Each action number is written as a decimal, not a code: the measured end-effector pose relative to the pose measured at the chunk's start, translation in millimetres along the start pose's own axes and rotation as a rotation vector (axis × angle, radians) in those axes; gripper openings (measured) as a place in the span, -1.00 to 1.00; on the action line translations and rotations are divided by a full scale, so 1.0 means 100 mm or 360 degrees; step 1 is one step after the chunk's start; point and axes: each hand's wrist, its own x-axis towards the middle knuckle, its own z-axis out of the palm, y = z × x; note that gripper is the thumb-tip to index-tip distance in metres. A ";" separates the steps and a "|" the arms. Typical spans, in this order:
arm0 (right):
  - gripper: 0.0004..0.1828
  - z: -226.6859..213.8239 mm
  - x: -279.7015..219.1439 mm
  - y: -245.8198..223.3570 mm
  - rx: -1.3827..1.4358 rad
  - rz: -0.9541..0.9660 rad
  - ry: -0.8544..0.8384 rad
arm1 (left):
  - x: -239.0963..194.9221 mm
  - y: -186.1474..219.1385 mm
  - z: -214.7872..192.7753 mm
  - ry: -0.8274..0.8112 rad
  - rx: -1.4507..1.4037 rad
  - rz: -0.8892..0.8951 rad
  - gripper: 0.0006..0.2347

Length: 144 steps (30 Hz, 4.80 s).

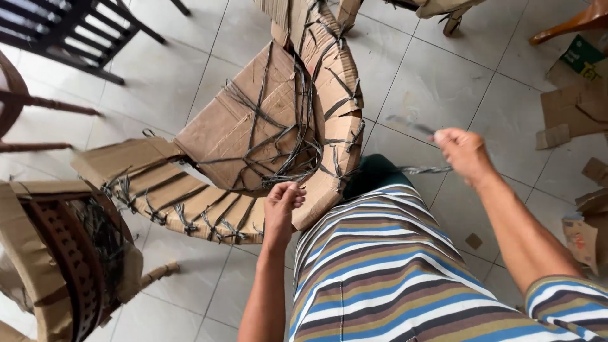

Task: Securing black plastic strips to a cardboard-covered chair frame by wrapping and tying them.

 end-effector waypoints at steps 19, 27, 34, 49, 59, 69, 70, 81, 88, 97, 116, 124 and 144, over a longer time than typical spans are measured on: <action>-0.71 1.40 3.29 1.24 -0.0737 0.0112 -0.0537 | 1.60 -0.61 1.05 0.0723 -0.0049 -0.0320 -0.77; -0.73 1.72 3.36 1.36 -0.0663 0.0249 -0.0963 | 2.83 -1.46 1.23 0.0514 0.0775 -0.0528 -0.60; -0.72 1.72 3.37 1.27 -0.0768 0.0346 -0.1155 | 3.10 -1.22 1.55 0.0461 0.0386 -0.0738 -0.57; -0.69 1.25 3.30 0.90 -0.0925 0.0333 -0.1438 | 2.74 -0.16 1.18 0.0826 0.0151 -0.0156 -0.65; -0.65 0.82 2.56 -0.91 -0.1024 -0.0144 -0.1381 | 2.02 0.77 1.56 0.0657 0.0801 0.0340 -0.67; -0.69 0.88 2.32 -1.27 -0.1272 -0.0421 -0.1318 | 2.20 0.36 2.36 0.0514 0.1571 0.1314 -0.75; -0.69 0.85 2.33 -1.26 -0.1275 -0.0445 -0.1311 | 2.12 0.33 2.37 0.0530 0.1567 0.1333 -0.75; -0.77 0.57 2.01 -1.77 -0.1046 -0.0651 -0.1265 | 1.69 0.09 2.00 0.0523 0.1028 0.1126 -0.80; -0.77 0.57 1.81 -1.97 -0.1056 -0.0884 -0.1267 | 1.80 0.08 2.21 0.0491 0.0965 0.1057 -0.83; -0.77 0.49 1.79 -1.88 -0.1137 -0.0907 -0.1290 | 1.62 -0.02 2.50 0.0334 0.1030 0.0933 -0.85; -0.81 0.38 1.78 -1.90 -0.0866 -0.0919 -0.1079 | 1.61 0.27 2.13 0.0732 0.0421 0.0790 -0.82; -0.86 0.70 1.71 -2.17 -0.0864 -0.1237 -0.1174 | 1.74 0.15 2.36 0.0275 0.0829 0.0856 -0.90; -0.88 0.93 2.11 -1.85 -0.0538 -0.1398 -0.1216 | 1.60 0.63 2.22 0.0171 0.0278 0.0209 -0.59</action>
